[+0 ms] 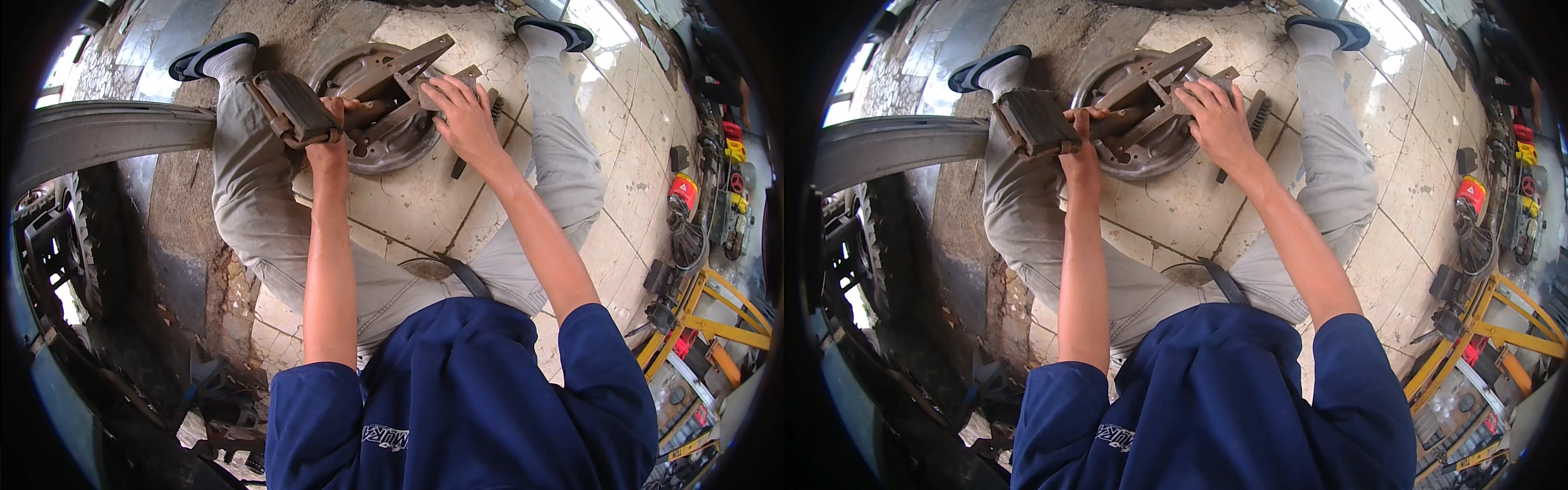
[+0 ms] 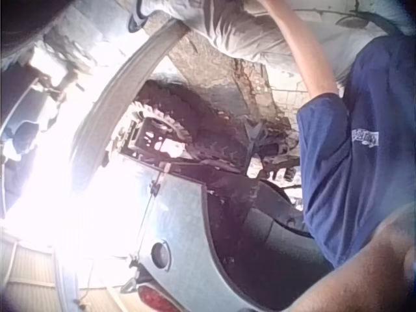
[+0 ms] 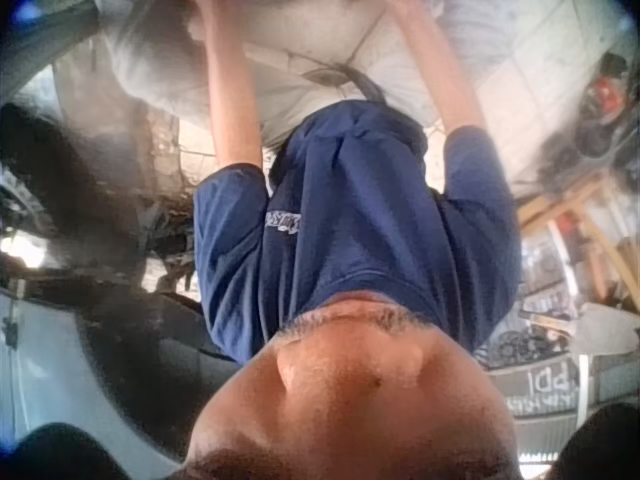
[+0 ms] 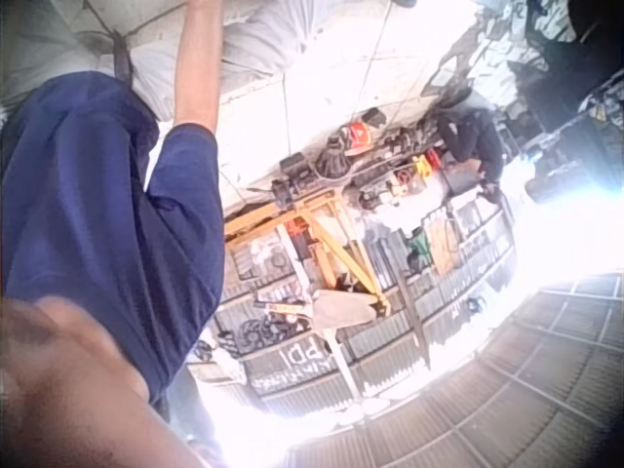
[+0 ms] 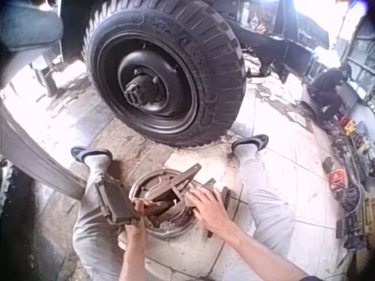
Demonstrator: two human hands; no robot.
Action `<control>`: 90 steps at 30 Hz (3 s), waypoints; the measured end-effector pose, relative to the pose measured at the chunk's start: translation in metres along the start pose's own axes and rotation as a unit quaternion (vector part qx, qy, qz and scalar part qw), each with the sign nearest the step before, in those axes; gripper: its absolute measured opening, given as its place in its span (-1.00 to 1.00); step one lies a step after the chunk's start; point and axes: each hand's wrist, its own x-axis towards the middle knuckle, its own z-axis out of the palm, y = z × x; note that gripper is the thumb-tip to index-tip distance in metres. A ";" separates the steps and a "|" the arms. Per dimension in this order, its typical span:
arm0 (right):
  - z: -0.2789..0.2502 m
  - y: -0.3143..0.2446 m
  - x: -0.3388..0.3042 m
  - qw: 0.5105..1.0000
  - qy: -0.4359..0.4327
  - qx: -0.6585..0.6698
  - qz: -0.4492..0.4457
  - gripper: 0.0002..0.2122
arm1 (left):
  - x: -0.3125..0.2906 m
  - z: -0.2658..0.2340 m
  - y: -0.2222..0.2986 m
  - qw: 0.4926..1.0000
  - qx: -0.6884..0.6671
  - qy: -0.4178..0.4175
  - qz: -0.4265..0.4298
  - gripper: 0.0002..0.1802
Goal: The person sits on the floor and scrubs a metal brake assembly with a wire brush and sandpaper. They rotate the part to clean different surfaces and edges, then place it on a metal pan.
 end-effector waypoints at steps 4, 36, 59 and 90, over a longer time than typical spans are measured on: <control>0.007 -0.012 -0.001 1.000 0.014 0.007 0.027 -0.55 | -0.002 0.004 0.003 1.000 0.001 0.010 -0.002 -0.79; 0.001 -0.021 0.013 0.996 0.012 0.045 0.077 -0.67 | -0.001 0.002 0.001 1.000 -0.010 0.009 0.000 -0.79; -0.001 -0.025 0.029 0.994 -0.071 0.027 0.084 -0.67 | 0.000 0.000 -0.002 1.000 -0.024 0.001 0.000 -0.82; -0.014 -0.021 0.043 0.985 -0.148 0.014 0.085 -0.68 | 0.005 0.000 -0.004 0.999 -0.046 0.005 0.006 -0.81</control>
